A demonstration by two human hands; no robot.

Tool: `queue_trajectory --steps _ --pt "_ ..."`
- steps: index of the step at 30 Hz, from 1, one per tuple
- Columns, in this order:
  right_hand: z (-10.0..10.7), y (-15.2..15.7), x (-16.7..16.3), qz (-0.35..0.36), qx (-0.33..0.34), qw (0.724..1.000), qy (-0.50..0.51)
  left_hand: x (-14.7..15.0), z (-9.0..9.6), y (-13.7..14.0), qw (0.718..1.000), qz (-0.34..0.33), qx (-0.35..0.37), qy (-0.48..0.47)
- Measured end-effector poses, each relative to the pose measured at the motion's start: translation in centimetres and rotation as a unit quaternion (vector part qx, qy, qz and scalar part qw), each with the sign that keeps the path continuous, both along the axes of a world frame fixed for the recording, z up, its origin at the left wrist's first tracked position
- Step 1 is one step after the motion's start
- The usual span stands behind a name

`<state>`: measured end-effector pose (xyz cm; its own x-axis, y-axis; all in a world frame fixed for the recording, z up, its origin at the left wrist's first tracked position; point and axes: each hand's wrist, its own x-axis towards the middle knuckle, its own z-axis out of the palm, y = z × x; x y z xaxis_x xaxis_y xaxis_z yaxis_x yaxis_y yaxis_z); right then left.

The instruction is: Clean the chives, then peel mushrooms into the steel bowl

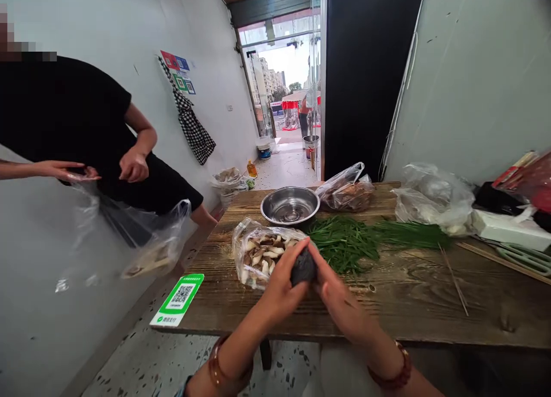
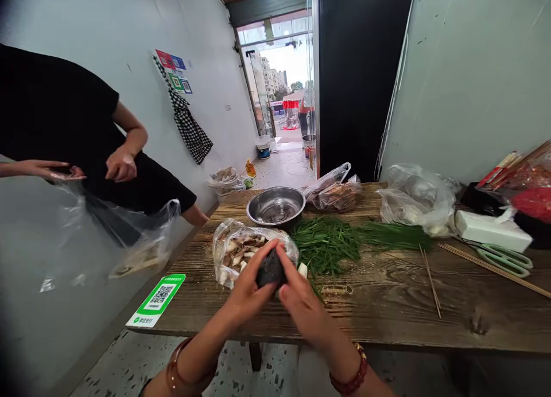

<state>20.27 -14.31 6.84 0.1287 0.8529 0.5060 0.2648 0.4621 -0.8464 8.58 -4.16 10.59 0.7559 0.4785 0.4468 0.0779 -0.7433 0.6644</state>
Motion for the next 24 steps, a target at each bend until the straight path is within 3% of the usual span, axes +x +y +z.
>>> queue_trajectory --steps 2,4,6,9,11,13,15,17,21,24 --pt "0.0 -0.8 0.5 0.031 -0.011 0.999 0.031 -1.3 1.0 1.5 0.999 0.023 0.031 -0.035" --pt "-0.5 -1.4 1.5 0.016 -0.038 0.996 0.078 -2.6 2.3 3.6 0.989 0.114 0.036 -0.09" --pt "-2.0 -1.9 3.0 -0.057 -0.084 0.989 0.111 -3.9 3.7 6.4 0.962 0.229 0.04 -0.146" --pt "-5.0 -2.8 5.6 -0.223 -0.158 0.948 0.16 -5.8 4.6 11.8 0.92 0.343 0.13 -0.136" --pt "-6.9 -3.4 7.1 -0.303 -0.183 0.92 0.166 -6.7 4.1 15.6 0.895 0.407 0.161 -0.086" --pt "-8.3 -3.6 8.0 -0.328 -0.193 0.912 0.154 -7.2 2.9 18.8 0.886 0.44 0.148 -0.017" --pt "-9.1 -3.7 8.3 -0.32 -0.199 0.917 0.132 -7.1 1.4 20.7 0.9 0.408 0.133 0.072" --pt "-9.4 -3.5 8.2 -0.309 -0.204 0.923 0.1 -6.5 0.1 20.8 0.911 0.368 0.154 0.101" --pt "-9.2 -3.3 7.7 -0.308 -0.202 0.93 -0.002 -4.3 -0.7 16.3 0.93 0.293 0.223 0.015" --pt "-8.4 -2.9 7.3 -0.296 -0.158 0.937 -0.098 -2.5 -0.6 11.9 0.955 0.193 0.224 -0.008"
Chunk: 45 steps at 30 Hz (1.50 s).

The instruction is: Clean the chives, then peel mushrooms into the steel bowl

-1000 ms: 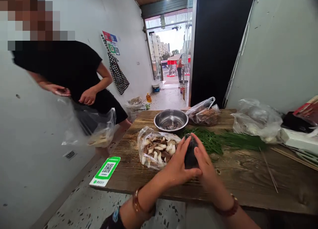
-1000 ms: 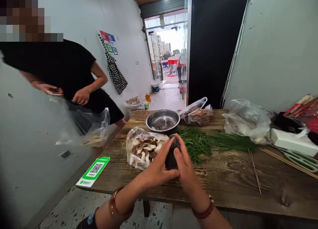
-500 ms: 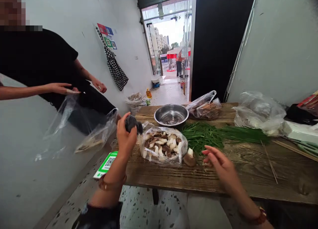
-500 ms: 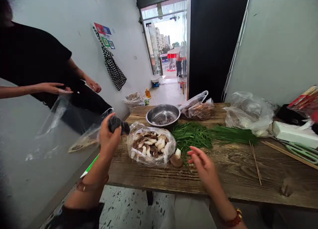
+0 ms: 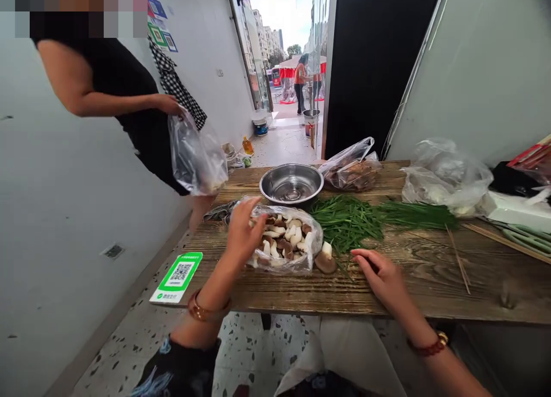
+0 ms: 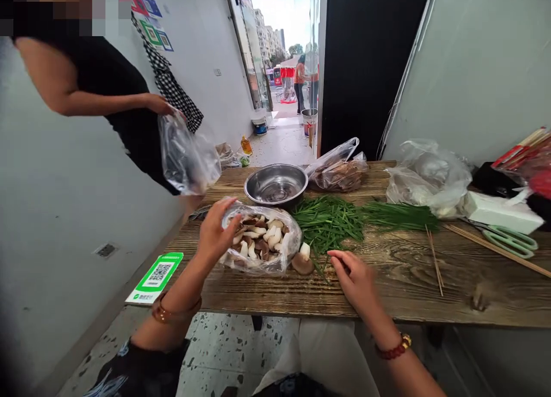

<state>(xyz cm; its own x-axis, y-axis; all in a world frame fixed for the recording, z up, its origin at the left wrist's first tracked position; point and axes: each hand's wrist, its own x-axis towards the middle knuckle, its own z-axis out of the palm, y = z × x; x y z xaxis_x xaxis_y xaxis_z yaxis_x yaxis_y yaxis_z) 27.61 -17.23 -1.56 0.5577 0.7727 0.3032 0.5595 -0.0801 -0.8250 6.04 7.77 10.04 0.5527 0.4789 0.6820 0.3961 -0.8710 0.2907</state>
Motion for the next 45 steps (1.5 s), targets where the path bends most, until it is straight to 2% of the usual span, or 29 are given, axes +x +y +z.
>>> queue_trajectory --steps 3,9,13,18,22,27,29,32,34,36,39,42,45 --pt "1.4 1.2 -0.4 0.059 0.004 0.994 -0.094 1.5 -0.4 -2.7 0.996 -0.085 -0.028 0.029" --pt "3.6 5.1 -0.6 0.153 -0.044 0.953 -0.257 2.4 -2.6 -3.9 0.983 -0.132 -0.038 0.125" --pt "4.3 5.7 0.0 0.204 -0.077 0.927 -0.304 0.6 -3.1 -5.0 0.972 -0.113 -0.046 0.199" --pt "5.0 4.7 0.9 0.24 -0.107 0.916 -0.302 -1.4 -3.1 -7.0 0.952 -0.105 -0.051 0.284" --pt "5.0 4.1 0.8 0.254 -0.121 0.909 -0.307 -1.3 -3.9 -8.3 0.949 -0.07 -0.011 0.306" --pt "3.6 3.5 0.7 0.254 -0.124 0.905 -0.318 -0.1 -4.6 -9.4 0.952 -0.017 0.007 0.305" --pt "3.1 3.0 1.5 0.254 -0.109 0.914 -0.297 0.6 -4.7 -9.8 0.952 -0.001 0.006 0.305" --pt "3.0 1.9 3.8 0.221 -0.067 0.95 -0.209 2.2 -4.9 -10.5 0.953 0.015 0.005 0.302" --pt "3.4 1.4 5.4 0.158 -0.04 0.98 -0.114 3.5 -5.2 -11.0 0.956 0.019 0.001 0.293" --pt "4.1 1.3 6.1 0.078 -0.004 0.997 0.013 4.5 -5.4 -11.5 0.959 0.018 -0.008 0.282" --pt "5.7 2.7 5.2 0.017 0.093 0.978 0.186 5.0 -5.1 -12.1 0.959 0.006 -0.03 0.283" --pt "7.5 5.8 2.9 0.046 0.171 0.95 0.256 4.0 -3.7 -11.6 0.963 -0.022 -0.041 0.267" --pt "8.6 9.5 1.5 0.077 0.215 0.927 0.298 2.9 -1.6 -9.5 0.983 -0.027 -0.025 0.182"
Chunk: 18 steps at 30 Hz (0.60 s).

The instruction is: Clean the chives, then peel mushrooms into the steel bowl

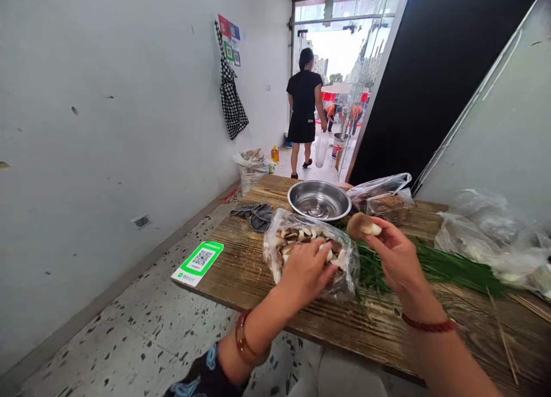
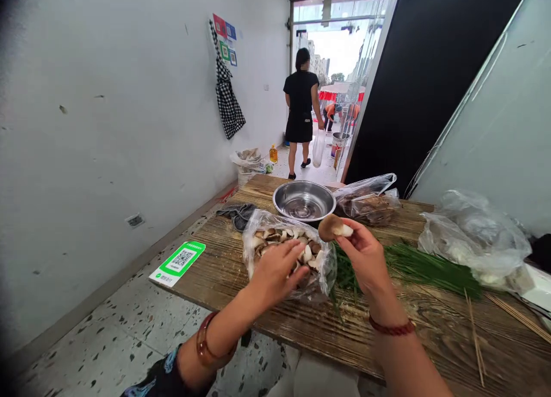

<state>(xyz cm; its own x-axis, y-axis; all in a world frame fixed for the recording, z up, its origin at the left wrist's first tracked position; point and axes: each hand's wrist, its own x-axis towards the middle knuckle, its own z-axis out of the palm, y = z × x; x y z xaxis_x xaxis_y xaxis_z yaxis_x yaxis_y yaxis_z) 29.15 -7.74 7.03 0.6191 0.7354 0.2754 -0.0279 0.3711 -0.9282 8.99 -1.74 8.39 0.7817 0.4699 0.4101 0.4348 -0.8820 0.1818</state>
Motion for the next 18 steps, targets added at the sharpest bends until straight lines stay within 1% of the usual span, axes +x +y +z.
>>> queue_trajectory --steps 3,6,9,10,12,14,15,16,18 --pt "-0.1 3.2 0.2 -0.02 0.042 0.995 0.083 0.8 1.7 3.1 0.997 0.004 0.004 -0.072" --pt "-0.9 5.3 1.6 -0.031 0.052 0.982 0.176 3.1 2.2 6.3 0.998 -0.009 0.018 -0.065" --pt "-1.8 6.0 3.3 -0.034 0.054 0.975 0.211 5.1 1.6 9.3 0.998 0.025 0.017 -0.048" --pt "-2.0 6.0 4.0 -0.037 0.056 0.975 0.212 5.4 1.3 10.4 0.997 0.05 0.012 -0.051" --pt "-2.4 5.7 5.2 -0.045 0.059 0.975 0.211 5.5 0.4 12.8 0.991 0.108 -0.002 -0.085" --pt "-2.8 5.2 6.2 -0.053 0.062 0.973 0.215 5.3 -0.5 15.2 0.968 0.177 -0.043 -0.175" --pt "-2.9 5.0 6.5 -0.058 0.063 0.972 0.219 5.1 -0.9 16.4 0.95 0.2 -0.088 -0.221" --pt "-3.0 4.8 6.8 -0.063 0.063 0.971 0.222 5.0 -1.4 17.5 0.926 0.22 -0.154 -0.266" --pt "-3.1 4.4 6.9 -0.073 0.062 0.97 0.225 4.9 -2.2 19.0 0.866 0.248 -0.291 -0.323"
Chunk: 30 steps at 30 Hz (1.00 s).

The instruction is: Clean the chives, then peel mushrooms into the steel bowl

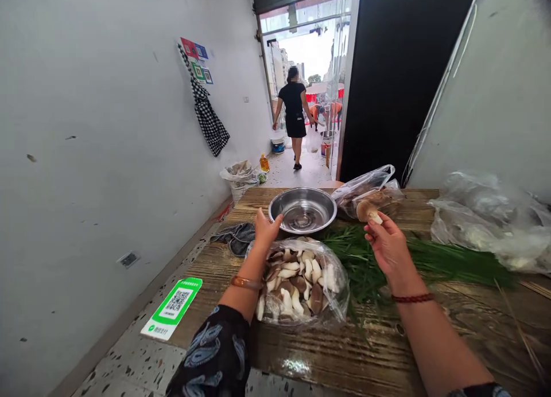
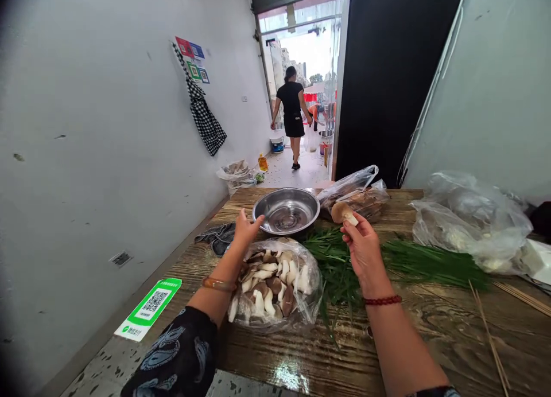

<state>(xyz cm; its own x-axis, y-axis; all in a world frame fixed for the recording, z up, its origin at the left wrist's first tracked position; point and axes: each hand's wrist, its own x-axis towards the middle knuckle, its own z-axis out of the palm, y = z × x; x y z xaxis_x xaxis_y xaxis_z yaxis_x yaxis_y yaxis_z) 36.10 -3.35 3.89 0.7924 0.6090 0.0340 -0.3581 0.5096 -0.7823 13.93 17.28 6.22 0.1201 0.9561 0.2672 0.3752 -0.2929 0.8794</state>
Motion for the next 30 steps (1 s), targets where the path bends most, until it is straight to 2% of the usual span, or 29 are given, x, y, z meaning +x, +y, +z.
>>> queue_trajectory --steps 3,7,9,14,17,20,24,30 --pt "0.1 -0.3 -0.2 0.0 -0.002 1.0 -0.005 0.3 -0.9 0.9 0.991 -0.019 -0.121 -0.057" --pt "0.2 -0.5 -0.2 0.014 0.006 1.0 0.006 0.6 -1.3 0.4 0.971 -0.08 -0.211 -0.083" --pt "0.2 -0.6 -0.2 0.015 0.017 0.999 0.025 0.7 -1.1 -0.1 0.962 -0.101 -0.232 -0.098" --pt "0.3 -0.9 -0.1 0.018 0.031 0.999 0.039 0.4 -0.7 -1.6 0.967 -0.106 -0.18 -0.148" --pt "0.6 -1.0 -0.4 0.021 0.039 0.998 0.037 -0.1 -0.7 -2.3 0.976 -0.095 -0.082 -0.177" --pt "0.8 -1.1 -0.8 0.025 0.048 0.997 0.046 -0.6 -0.8 -2.7 0.983 -0.088 0.003 -0.161" --pt "0.8 -1.1 -1.3 0.04 0.042 0.997 0.043 -0.9 -0.9 -3.0 0.989 -0.084 0.021 -0.119" --pt "0.7 -1.1 -1.5 0.045 0.038 0.998 0.026 -0.8 -1.2 -3.0 0.985 -0.1 0.009 -0.139"
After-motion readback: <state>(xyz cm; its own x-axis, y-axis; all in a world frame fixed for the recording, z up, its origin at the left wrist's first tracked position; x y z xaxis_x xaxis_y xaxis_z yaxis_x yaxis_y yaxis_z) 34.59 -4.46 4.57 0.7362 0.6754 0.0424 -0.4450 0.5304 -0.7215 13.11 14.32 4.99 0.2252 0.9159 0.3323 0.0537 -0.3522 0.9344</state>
